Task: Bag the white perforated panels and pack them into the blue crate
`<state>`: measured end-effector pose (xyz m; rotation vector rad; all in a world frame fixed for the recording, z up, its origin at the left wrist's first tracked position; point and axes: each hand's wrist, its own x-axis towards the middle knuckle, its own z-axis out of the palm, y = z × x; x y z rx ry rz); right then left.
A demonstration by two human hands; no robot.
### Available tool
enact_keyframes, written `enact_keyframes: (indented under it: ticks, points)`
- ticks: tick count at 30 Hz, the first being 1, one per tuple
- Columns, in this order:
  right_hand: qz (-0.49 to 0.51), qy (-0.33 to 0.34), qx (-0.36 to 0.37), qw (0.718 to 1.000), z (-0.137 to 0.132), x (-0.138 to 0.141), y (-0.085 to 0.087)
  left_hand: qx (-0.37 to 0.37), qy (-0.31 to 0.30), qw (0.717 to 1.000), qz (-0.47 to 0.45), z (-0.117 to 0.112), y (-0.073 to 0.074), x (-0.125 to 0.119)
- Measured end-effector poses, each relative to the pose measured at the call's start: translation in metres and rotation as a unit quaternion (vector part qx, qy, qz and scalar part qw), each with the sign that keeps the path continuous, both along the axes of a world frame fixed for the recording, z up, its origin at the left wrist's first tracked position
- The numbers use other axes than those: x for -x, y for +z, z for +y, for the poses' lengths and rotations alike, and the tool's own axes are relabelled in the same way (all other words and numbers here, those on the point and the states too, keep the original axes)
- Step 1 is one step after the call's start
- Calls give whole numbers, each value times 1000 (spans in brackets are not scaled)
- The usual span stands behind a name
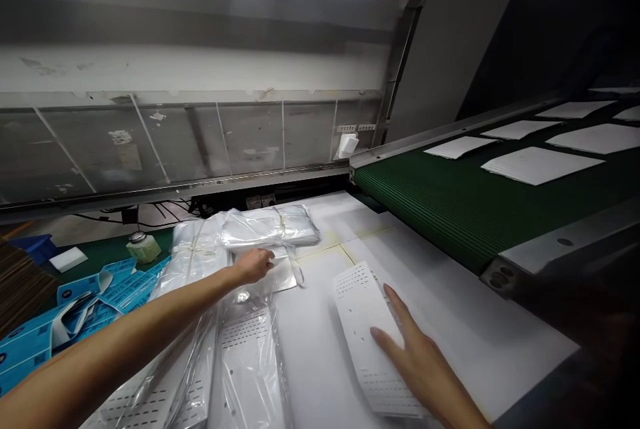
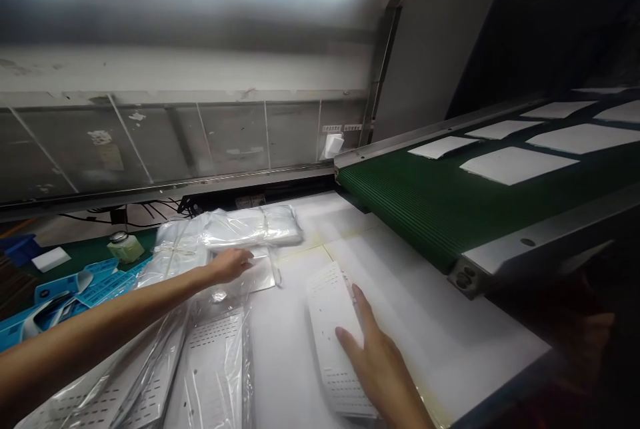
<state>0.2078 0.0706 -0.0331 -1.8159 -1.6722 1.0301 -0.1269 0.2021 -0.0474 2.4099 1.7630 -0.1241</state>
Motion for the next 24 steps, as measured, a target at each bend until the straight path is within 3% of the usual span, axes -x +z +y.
enact_keyframes:
  ticks: [5, 9, 15, 24]
  points:
    - [102, -53, -20, 993, -11, 15, 0, -48, -15, 998, 22, 4, 2, 8]
    - [112, -71, -20, 991, -18, 27, -10, 5, -62, 997, 45, 1, -5, 2]
    - [112, -44, 0, 993, -19, 29, -20, 48, -33, 997, 60, -8, -9, -9]
    - [148, -30, -8, 989, -21, 31, -31, 82, -27, 995, -59, -12, 8, -6]
